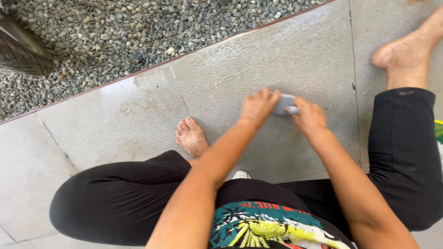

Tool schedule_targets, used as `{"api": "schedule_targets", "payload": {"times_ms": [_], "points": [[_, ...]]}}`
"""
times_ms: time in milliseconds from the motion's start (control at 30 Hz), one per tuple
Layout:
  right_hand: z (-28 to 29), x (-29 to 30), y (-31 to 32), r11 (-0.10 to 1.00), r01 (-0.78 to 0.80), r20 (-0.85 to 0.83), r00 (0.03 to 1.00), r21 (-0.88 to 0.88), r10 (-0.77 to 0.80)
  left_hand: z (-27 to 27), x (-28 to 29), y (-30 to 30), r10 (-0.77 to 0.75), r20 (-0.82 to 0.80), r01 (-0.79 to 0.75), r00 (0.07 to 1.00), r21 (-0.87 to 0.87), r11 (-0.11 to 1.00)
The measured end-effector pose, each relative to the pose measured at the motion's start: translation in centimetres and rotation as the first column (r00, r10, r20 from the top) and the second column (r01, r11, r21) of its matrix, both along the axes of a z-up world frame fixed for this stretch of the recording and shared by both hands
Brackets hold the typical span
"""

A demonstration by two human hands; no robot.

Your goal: The person cleans a tile floor by hand using a small grey scrubbing tool and water from a bucket, scrubbing the surface with repeated circular and back-and-forth motions.

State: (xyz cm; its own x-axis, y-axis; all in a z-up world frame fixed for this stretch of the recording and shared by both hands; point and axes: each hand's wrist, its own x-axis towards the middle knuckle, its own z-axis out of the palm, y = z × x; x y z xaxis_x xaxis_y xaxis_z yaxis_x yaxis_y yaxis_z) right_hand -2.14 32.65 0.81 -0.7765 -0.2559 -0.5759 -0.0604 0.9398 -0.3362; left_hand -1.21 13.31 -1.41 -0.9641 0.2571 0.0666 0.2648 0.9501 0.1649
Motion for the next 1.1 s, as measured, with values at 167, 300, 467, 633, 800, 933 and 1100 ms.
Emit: {"api": "schedule_targets", "payload": {"times_ms": [167,300,467,633,800,933,1100], "points": [[-1.9,0.7,-0.7,0.979,0.154,0.008,0.988,0.134,-0.157,-1.1,1.3,-0.4,-0.010,-0.010,0.010,1.000,0.053,0.999],[-3.1,-0.9,-9.9,0.997,0.054,-0.074,0.995,-0.061,-0.059,-1.0,0.3,-8.2,0.128,0.134,-0.116,0.983,-0.092,0.989],[-3.1,-3.7,-23.2,0.972,-0.204,-0.094,0.977,-0.117,0.194,-0.1,0.9,-22.2,0.238,0.523,-0.114,0.819,-0.259,0.959],[-2.6,-5.7,-24.1,0.940,-0.340,-0.061,0.939,0.001,0.340,-0.8,0.3,-22.1,0.291,0.498,-0.159,0.817,-0.292,0.943],[-2.6,-5.7,-13.5,0.983,-0.093,-0.078,0.994,-0.159,0.082,-2.0,-3.6,-14.0,0.130,0.332,-0.099,0.934,-0.107,0.989],[-2.1,-5.6,-4.8,0.994,0.017,-0.064,0.998,0.106,-0.010,-1.6,-5.0,-4.0,0.099,0.018,-0.099,0.995,0.019,0.995],[-3.9,-6.4,-6.8,0.988,0.150,-0.036,0.988,-0.020,-0.151,-0.8,-5.7,-6.1,0.147,0.286,-0.165,0.947,0.040,0.985]]}}
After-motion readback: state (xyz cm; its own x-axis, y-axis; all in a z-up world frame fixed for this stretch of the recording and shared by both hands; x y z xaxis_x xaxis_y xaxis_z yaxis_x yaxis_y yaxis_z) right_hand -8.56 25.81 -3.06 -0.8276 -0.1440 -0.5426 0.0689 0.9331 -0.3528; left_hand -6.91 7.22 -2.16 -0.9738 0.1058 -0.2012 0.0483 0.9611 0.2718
